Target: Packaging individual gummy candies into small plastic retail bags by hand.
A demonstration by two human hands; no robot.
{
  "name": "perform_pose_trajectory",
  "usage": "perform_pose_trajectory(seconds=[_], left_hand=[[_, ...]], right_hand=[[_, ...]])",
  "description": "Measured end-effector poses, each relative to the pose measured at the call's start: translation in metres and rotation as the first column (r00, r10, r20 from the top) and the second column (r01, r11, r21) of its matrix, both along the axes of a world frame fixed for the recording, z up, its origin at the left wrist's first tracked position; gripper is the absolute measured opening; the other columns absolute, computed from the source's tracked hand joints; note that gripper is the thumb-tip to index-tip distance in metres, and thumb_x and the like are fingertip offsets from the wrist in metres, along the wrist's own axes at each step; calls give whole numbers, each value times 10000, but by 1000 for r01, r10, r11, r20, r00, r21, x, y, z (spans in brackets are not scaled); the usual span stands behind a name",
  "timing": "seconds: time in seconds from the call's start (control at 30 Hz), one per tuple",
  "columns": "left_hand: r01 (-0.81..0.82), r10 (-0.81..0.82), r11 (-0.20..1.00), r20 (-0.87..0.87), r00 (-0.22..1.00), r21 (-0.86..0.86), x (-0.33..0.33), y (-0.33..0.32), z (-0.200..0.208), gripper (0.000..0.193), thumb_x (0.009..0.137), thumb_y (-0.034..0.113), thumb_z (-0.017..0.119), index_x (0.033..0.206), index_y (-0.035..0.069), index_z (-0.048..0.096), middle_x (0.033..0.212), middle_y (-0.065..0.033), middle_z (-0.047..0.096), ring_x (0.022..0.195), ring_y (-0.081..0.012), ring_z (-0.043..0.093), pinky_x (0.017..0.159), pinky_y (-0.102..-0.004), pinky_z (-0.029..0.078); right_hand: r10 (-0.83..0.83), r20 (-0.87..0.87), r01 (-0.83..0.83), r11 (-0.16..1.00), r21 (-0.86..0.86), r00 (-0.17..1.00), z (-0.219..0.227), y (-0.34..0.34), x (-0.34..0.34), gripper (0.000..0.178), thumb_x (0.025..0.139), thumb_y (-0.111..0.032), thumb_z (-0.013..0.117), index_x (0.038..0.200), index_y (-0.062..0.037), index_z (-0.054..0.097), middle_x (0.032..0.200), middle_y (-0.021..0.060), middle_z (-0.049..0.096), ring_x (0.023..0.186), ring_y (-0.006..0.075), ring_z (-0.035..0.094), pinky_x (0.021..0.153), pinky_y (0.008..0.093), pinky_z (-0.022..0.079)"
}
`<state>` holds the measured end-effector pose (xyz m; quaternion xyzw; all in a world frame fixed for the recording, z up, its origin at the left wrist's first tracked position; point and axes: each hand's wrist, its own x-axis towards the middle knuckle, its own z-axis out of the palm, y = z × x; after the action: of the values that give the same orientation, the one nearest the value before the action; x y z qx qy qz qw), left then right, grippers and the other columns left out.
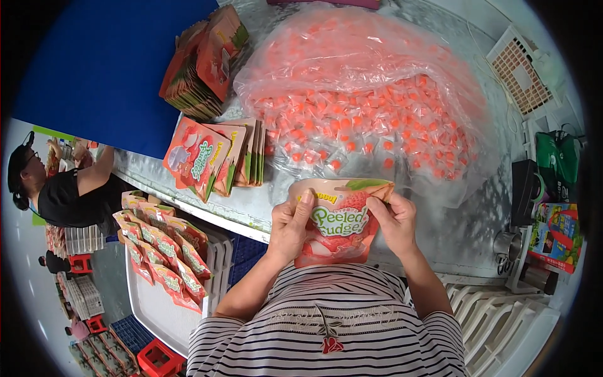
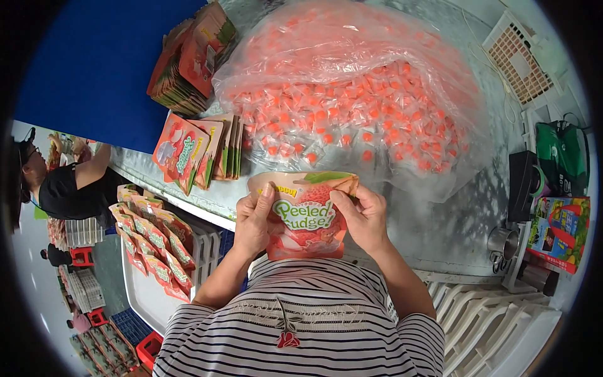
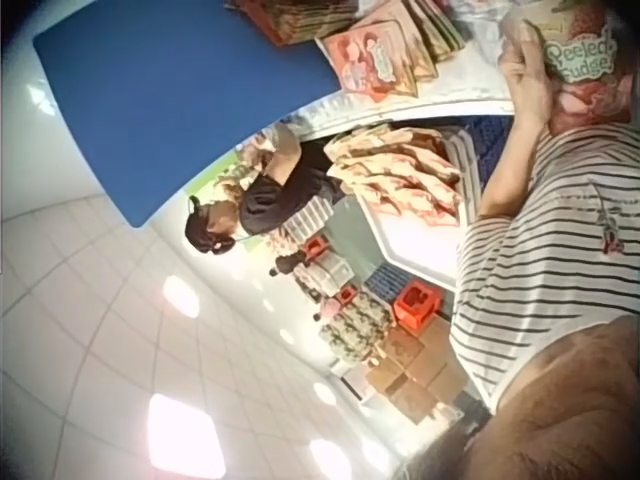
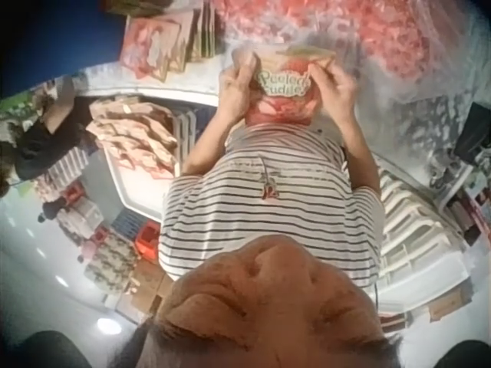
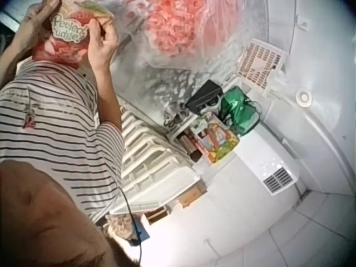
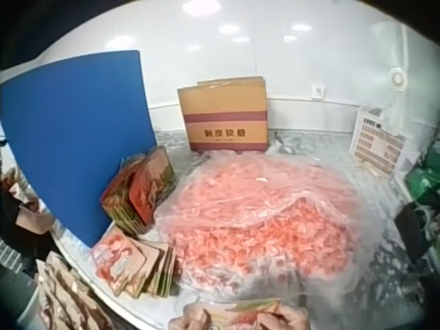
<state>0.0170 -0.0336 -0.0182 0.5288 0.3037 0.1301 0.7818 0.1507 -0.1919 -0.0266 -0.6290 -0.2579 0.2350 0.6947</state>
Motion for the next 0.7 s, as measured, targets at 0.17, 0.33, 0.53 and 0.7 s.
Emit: perform_pose_trajectory(seconds=[0.17,0.33,0.53,0.7], left_hand=[[-48,44,975,24,999,217,5,-4,0,262,964,228,600,981,-23,673,824,-46,674,663,-56,581,525,-204,478],[-58,19,953,132,991,297,2,3,-18,190,934,167,643,961,-17,682,811,-25,687,690,-55,593,595,-210,498],[124,-123,992,-58,991,19,0,12,-17,210,898,164,690,996,-21,683,864,-36,701,741,-67,609,672,-220,509],[85,-90,995,114,989,52,11,-1,-12,227,838,153,751,1010,14,700,895,-43,708,781,-95,637,709,-254,519]], right_hand=[[5,50,-3,999,-47,999,-5,-3,0,87,926,-40,607,913,30,657,772,-15,602,685,19,497,608,186,423],[6,51,-2,996,-94,999,-11,-3,1,102,918,-49,602,929,29,667,781,-2,644,703,32,527,643,210,444],[69,-76,-74,995,-60,995,-32,-11,8,127,913,-53,600,961,36,676,819,3,663,722,38,551,651,209,454],[141,-156,-147,989,-26,978,-18,3,1,127,888,-70,660,905,49,701,828,11,681,738,42,576,643,218,470]])
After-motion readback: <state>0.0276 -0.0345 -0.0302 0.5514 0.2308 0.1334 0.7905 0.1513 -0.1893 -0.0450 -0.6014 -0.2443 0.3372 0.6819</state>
